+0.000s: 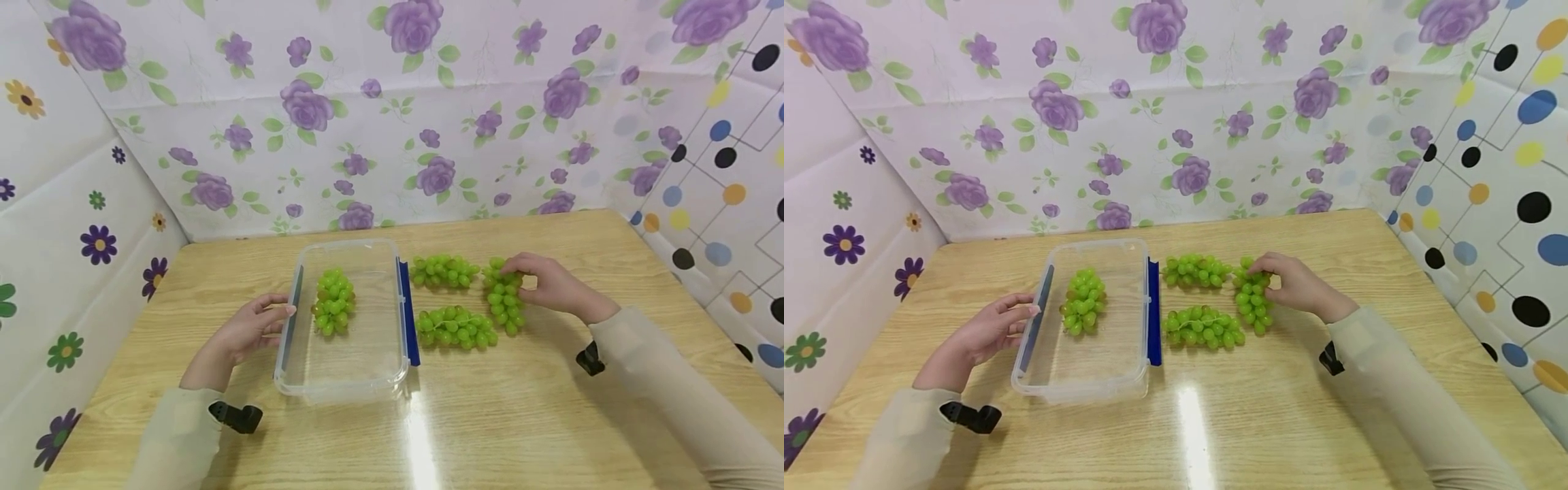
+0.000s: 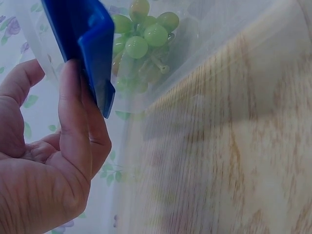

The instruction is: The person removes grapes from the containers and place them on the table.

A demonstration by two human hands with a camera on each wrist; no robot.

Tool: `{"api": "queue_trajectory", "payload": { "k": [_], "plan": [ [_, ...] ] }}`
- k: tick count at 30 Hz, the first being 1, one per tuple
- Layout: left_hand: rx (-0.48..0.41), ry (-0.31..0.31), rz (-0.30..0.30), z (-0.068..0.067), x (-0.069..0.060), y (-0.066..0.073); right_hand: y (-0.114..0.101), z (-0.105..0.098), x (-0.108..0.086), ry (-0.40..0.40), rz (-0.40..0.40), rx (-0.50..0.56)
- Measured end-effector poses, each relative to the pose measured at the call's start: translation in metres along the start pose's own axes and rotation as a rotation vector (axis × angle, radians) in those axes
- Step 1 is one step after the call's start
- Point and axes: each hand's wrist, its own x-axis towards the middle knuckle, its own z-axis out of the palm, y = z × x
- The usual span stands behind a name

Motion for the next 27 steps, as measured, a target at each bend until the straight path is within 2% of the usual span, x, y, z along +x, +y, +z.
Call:
{"api": "queue_trajectory", "payload": {
  "k": [8, 20, 27],
  "plan": [
    [0.029, 0.023, 0.010, 0.0006, 0.0007, -0.0010, 0.0004, 0.0012, 0.0004, 0.004, -0.015, -0.035],
    [0.024, 0.036, 0.013, 0.0014, 0.0016, -0.0041, -0.0016, -0.0002, 0.0077, -0.076, 0.051, -0.029],
    [0.021, 0.039, 0.016, 0.0006, 0.0028, -0.0053, -0.0025, -0.0019, 0.0087, -0.057, 0.040, -0.013]
  ]
}}
